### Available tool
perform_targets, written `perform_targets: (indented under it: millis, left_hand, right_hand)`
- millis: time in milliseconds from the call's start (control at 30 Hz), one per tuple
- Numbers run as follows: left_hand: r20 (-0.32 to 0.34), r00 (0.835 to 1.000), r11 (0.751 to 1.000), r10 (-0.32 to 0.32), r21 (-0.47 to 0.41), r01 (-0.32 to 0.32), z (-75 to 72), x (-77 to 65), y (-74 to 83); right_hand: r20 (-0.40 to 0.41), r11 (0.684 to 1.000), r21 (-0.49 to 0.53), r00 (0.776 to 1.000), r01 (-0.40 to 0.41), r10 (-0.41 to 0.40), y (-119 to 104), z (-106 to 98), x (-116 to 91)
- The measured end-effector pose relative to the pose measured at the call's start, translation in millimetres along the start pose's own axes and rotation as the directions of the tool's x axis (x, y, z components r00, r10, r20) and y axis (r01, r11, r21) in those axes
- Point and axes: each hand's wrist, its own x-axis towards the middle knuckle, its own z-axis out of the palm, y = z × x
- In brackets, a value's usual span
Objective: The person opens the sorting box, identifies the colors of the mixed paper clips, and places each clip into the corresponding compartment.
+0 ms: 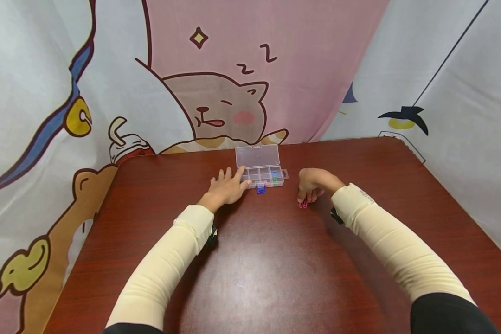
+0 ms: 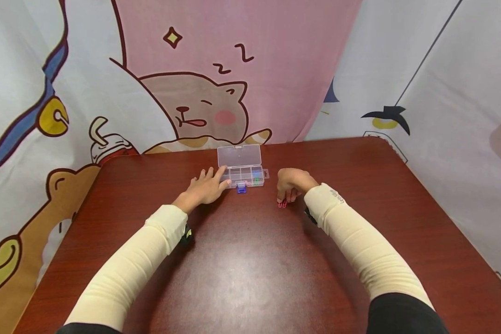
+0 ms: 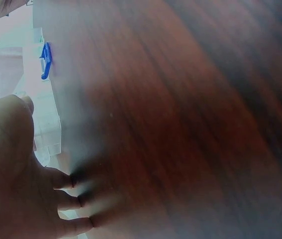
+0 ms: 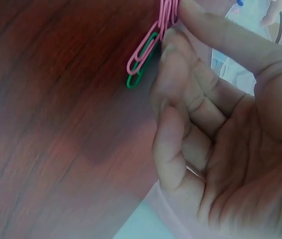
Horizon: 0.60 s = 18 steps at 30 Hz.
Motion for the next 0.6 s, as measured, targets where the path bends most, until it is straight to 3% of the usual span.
perform_targets:
  millis: [367, 600]
  left_hand:
    - [0.008, 1.0, 1.0, 0.008, -0.009, -0.008, 1.4, 1.8, -1.3]
    - [0.013, 1.0, 1.0, 0.006, -0.018, -0.006, 0.6, 1.3, -1.3]
  right_hand:
    - [-0.08, 0.998, 0.059, 0.997, 0.0, 0.005, -3.0, 3.5, 4.2]
    - [-0.137, 0.999, 0.032, 0.991, 0.008, -0.004, -4.6, 4.1, 6.2]
